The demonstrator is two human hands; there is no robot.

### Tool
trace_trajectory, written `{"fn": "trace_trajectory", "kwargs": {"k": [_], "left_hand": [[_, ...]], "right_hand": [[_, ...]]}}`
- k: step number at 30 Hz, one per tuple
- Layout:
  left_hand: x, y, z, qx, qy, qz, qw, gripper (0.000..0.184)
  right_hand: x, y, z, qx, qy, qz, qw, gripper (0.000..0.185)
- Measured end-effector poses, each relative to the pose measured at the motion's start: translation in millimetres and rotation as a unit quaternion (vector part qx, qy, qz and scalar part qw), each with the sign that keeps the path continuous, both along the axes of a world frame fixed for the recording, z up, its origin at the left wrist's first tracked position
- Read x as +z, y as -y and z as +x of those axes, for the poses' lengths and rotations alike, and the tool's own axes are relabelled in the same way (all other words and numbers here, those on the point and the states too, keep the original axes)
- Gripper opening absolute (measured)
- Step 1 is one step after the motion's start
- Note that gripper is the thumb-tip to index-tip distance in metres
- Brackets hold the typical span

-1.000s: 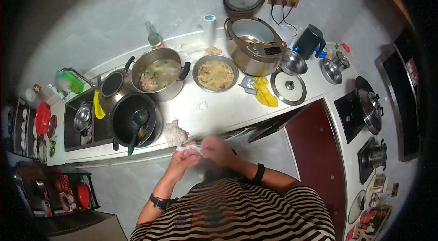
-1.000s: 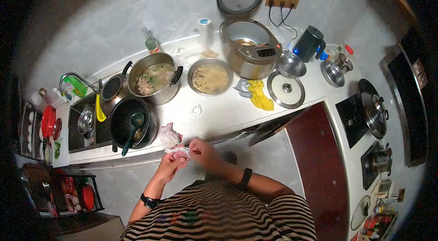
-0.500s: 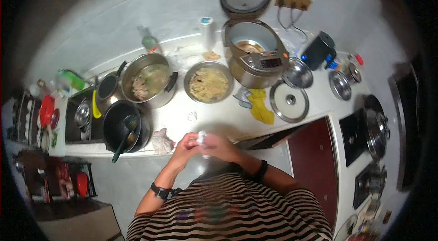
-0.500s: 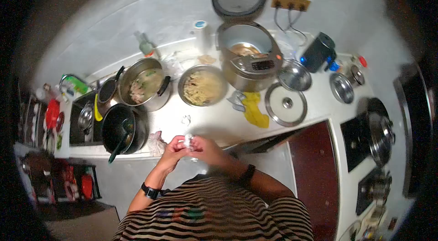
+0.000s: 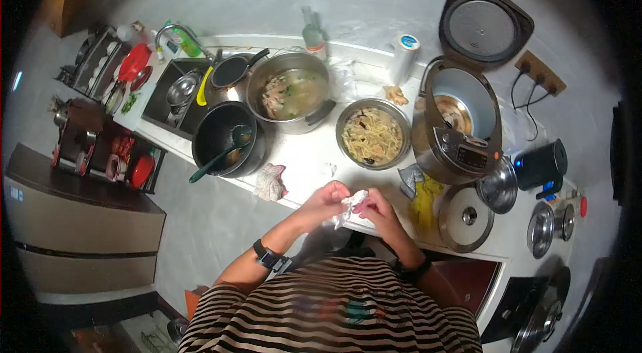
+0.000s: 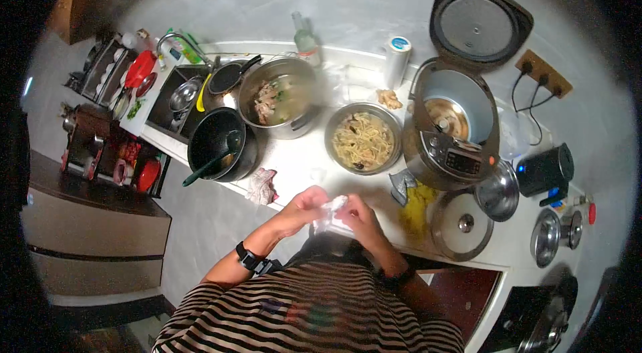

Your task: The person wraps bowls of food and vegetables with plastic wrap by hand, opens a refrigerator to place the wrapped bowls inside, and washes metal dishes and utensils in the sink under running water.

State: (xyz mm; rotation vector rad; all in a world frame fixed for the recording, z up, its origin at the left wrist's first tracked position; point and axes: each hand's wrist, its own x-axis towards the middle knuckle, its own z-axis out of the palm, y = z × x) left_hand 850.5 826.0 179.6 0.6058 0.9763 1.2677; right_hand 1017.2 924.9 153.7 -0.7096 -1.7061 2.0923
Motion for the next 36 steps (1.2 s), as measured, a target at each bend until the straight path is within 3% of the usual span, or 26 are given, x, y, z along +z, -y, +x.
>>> {"fn": "trace_trajectory", "kwargs": {"k": [1, 4, 8, 9, 11, 12, 13, 16, 18, 20, 21, 22, 23, 26, 27, 30, 31, 32, 33, 34, 35, 36], "left_hand": [[0, -2, -1, 0.002, -0.025, 0.004, 1.0, 0.026], [0, -6, 1, -0.01, -0.043, 0.007, 0.999, 0.024], [-6, -11, -15, -0.027, 0.023, 0.013, 0.999, 0.024], [-8, -12, -19, -0.042, 0.037, 0.011, 0.998, 0.025], [-12, -15, -26, -0.073, 0.067, 0.006, 0.995, 0.028], [-8, -16, -27, -0.085, 0.048, 0.018, 0.995, 0.027], [-2, -18, -26, -0.099, 0.031, 0.028, 0.994, 0.025], [-1, -22, -40, -0.119, 0.006, 0.02, 0.993, 0.024], [-1, -23, -53, -0.095, 0.023, -0.015, 0.995, 0.024], [-6, -25, -66, -0.064, 0.059, -0.022, 0.996, 0.022], [-8, -26, -72, -0.05, 0.085, -0.023, 0.995, 0.022], [-9, -28, -75, -0.035, 0.111, -0.023, 0.993, 0.022], [-8, -29, -74, -0.012, 0.229, 0.01, 0.973, 0.025], [-4, -22, -83, -0.117, 0.27, -0.039, 0.955, 0.032], [-11, -20, -85, -0.197, 0.298, -0.037, 0.933, 0.041], [-27, -18, -83, -0.29, -0.025, -0.12, 0.949, 0.051], [-45, -19, -80, -0.218, -0.234, 0.078, 0.944, 0.041], [-60, -19, -86, -0.232, -0.32, 0.042, 0.918, 0.035], [-47, -30, -94, -0.244, -0.404, 0.007, 0.882, 0.03], [-40, -35, -100, -0.253, -0.483, -0.028, 0.838, 0.027], [-83, -37, -109, -0.159, -0.467, -0.018, 0.869, 0.025], [-84, -44, -113, -0.107, -0.469, 0.007, 0.876, 0.022]], "right_hand": [[17, -4, 2, 0.019, -0.03, -0.062, 0.997, 0.027], [4, -2, -6, 0.07, -0.054, -0.012, 0.996, 0.029], [4, -7, -16, 0.011, 0.029, -0.058, 0.998, 0.019], [-2, -9, -20, -0.018, 0.005, -0.01, 1.0, 0.018], [-10, -7, -25, -0.058, 0.141, 0.159, 0.975, 0.022], [-6, -4, -31, -0.077, 0.208, 0.24, 0.945, 0.024], [15, -3, -40, -0.116, 0.202, 0.38, 0.895, 0.024], [-29, -19, -38, -0.172, 0.188, 0.359, 0.898, 0.022], [-42, -29, -26, -0.213, 0.134, 0.169, 0.953, 0.021], [-24, -27, -25, -0.294, 0.088, -0.063, 0.95, 0.02], [-28, -26, -24, -0.318, 0.065, -0.113, 0.939, 0.015], [-32, -26, -24, -0.335, 0.012, -0.175, 0.926, 0.014], [-35, -27, -24, -0.348, -0.043, -0.234, 0.907, 0.012], [-75, -42, -11, -0.367, -0.204, -0.396, 0.816, 0.01], [-70, -45, -13, -0.368, -0.256, -0.446, 0.775, 0.009], [-50, -48, -19, -0.441, -0.191, -0.433, 0.762, 0.007], [-57, -48, -16, -0.421, -0.141, -0.337, 0.83, 0.01], [-71, -49, -12, -0.395, -0.089, -0.235, 0.884, 0.012], [-85, -50, -9, -0.362, -0.035, -0.129, 0.923, 0.015], [-99, -52, -8, -0.365, -0.008, -0.109, 0.924, 0.015], [-114, -55, -7, -0.367, 0.018, -0.089, 0.926, 0.015], [-121, -58, -7, -0.368, 0.044, -0.069, 0.926, 0.015]]}}
